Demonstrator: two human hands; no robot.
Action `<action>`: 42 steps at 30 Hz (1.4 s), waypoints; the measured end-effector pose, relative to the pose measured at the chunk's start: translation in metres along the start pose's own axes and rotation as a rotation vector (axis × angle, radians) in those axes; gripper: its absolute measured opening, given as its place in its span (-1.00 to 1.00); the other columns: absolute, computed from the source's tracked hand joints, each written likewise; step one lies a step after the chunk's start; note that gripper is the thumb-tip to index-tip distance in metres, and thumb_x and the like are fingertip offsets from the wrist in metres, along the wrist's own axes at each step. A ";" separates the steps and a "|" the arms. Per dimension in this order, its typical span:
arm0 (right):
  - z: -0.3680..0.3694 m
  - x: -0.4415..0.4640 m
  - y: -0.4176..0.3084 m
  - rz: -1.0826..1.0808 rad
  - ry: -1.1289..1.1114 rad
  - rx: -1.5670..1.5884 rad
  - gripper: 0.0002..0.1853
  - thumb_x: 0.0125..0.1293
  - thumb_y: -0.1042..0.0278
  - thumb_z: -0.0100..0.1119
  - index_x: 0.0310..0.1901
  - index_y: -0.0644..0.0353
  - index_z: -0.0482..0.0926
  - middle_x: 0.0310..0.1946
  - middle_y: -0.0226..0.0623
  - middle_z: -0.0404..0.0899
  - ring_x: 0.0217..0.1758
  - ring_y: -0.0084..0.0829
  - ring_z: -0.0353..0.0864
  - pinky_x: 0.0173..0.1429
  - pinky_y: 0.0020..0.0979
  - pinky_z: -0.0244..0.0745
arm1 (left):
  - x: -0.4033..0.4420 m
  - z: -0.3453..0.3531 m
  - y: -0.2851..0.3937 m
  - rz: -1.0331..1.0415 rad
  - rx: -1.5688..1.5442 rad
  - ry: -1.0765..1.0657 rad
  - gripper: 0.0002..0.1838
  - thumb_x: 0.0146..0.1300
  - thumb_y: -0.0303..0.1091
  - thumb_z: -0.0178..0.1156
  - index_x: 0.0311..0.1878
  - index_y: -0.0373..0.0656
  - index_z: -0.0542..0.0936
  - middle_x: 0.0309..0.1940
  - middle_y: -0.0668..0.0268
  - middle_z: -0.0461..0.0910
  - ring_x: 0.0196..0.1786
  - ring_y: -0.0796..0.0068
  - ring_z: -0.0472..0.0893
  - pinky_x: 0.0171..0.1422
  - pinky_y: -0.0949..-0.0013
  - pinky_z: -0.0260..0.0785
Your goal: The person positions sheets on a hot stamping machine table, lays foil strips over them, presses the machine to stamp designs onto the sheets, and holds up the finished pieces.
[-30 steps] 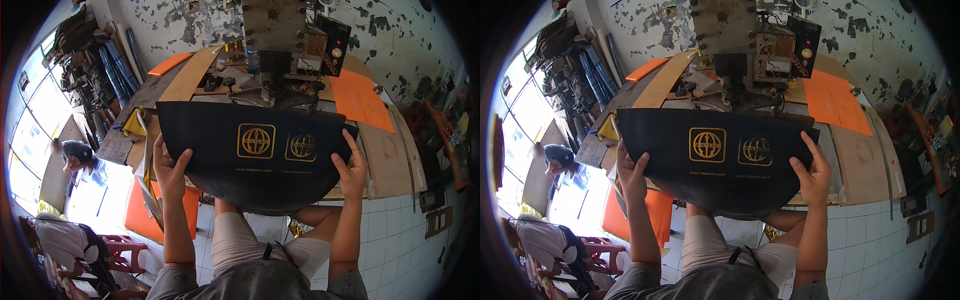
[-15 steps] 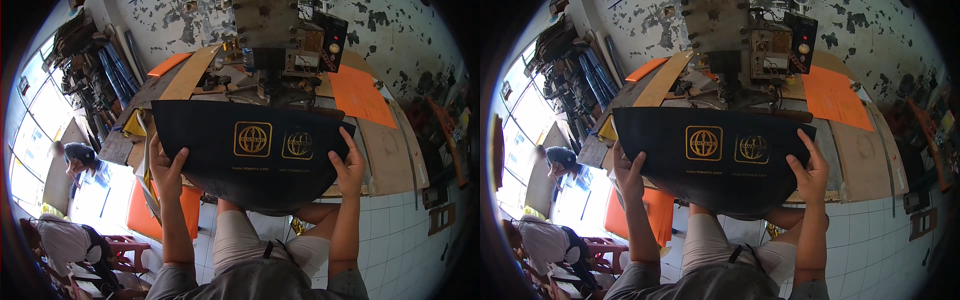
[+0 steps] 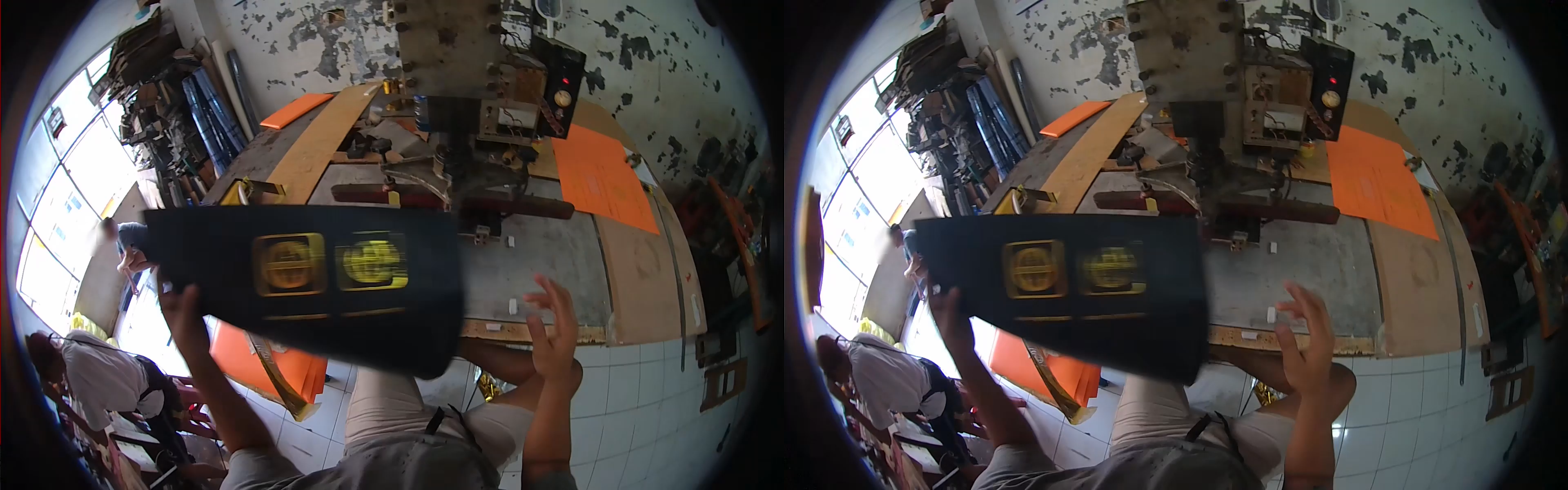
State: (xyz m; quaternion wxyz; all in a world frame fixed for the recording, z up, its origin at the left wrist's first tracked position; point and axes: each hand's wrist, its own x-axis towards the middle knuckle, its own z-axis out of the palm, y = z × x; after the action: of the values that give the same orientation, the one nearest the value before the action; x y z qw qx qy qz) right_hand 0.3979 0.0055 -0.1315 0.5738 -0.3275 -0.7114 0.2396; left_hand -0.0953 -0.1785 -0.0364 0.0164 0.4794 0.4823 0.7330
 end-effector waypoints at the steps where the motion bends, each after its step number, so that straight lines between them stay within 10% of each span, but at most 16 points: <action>1: -0.008 -0.009 0.001 -0.048 -0.018 -0.141 -0.54 0.52 0.21 0.22 0.34 0.24 0.55 0.21 -0.20 0.65 0.13 -0.40 0.73 0.10 -0.39 0.61 | 0.006 -0.039 0.008 -0.015 0.007 0.021 -0.18 0.29 -0.39 0.35 0.59 -0.24 0.23 0.31 0.08 0.54 0.27 0.25 0.61 0.40 0.20 0.47; 6: -0.024 -0.057 0.025 0.235 0.090 -0.584 -0.61 0.51 0.19 0.15 0.25 0.19 0.60 0.21 -0.29 0.66 0.24 -0.22 0.70 0.27 -0.22 0.60 | 0.031 -0.285 0.039 -0.196 -0.266 0.276 -0.41 0.58 -0.11 0.07 0.50 -0.27 0.36 0.37 0.11 0.52 0.38 0.15 0.53 0.49 0.06 0.40; 17: -0.015 -0.069 0.045 0.092 0.070 -1.000 -0.67 0.55 0.26 -0.08 0.11 0.15 0.65 0.23 -0.37 0.67 0.39 -0.12 0.57 0.35 -0.08 0.55 | 0.114 -0.365 0.000 0.045 1.478 0.145 -0.40 0.29 -0.27 0.38 0.34 -0.37 0.50 0.16 -0.06 0.64 0.17 0.11 0.66 0.28 0.20 0.48; 20: -0.018 -0.071 0.048 0.068 0.059 -0.984 -0.67 0.56 0.26 -0.09 0.09 0.15 0.66 0.23 -0.37 0.66 0.39 -0.12 0.56 0.34 -0.08 0.55 | 0.129 -0.381 -0.031 -0.155 1.400 0.088 -0.60 0.28 -0.31 0.35 0.09 -0.38 0.64 -0.13 0.03 0.76 -0.04 0.10 0.74 0.12 0.13 0.52; 33: -0.018 -0.071 0.049 0.034 0.060 -0.970 -0.67 0.56 0.27 -0.11 0.10 0.16 0.64 0.24 -0.32 0.66 0.38 -0.06 0.57 0.36 -0.01 0.49 | 0.114 -0.491 -0.119 -0.343 1.140 0.920 -0.57 0.35 -0.21 0.40 0.04 -0.47 0.69 -0.05 0.11 0.78 -0.06 0.27 0.76 0.04 0.24 0.60; 37: -0.016 -0.073 0.055 0.047 0.065 -0.978 -0.67 0.56 0.28 -0.12 0.10 0.17 0.64 0.25 -0.28 0.65 0.39 -0.04 0.55 0.38 0.01 0.47 | 0.110 -0.495 -0.138 -0.262 0.454 1.043 -0.51 0.30 -0.14 0.46 0.02 -0.46 0.68 -0.05 0.09 0.73 -0.09 0.32 0.75 -0.19 0.28 0.72; 42: -0.015 -0.074 0.058 0.057 0.066 -0.958 -0.65 0.57 0.28 -0.14 0.11 0.19 0.63 0.27 -0.25 0.62 0.41 -0.02 0.52 0.44 0.05 0.41 | 0.119 -0.477 -0.142 -0.373 0.430 1.141 -0.55 0.29 -0.13 0.47 -0.07 -0.41 0.68 -0.12 0.16 0.67 -0.24 0.35 0.72 -0.22 0.31 0.71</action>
State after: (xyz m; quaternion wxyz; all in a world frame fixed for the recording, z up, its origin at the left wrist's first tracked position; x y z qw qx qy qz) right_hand 0.4326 -0.0113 -0.2189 0.3739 -0.5820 -0.7137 -0.1101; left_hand -0.5649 -0.3748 -0.0936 -0.2125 -0.0860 0.6268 0.7447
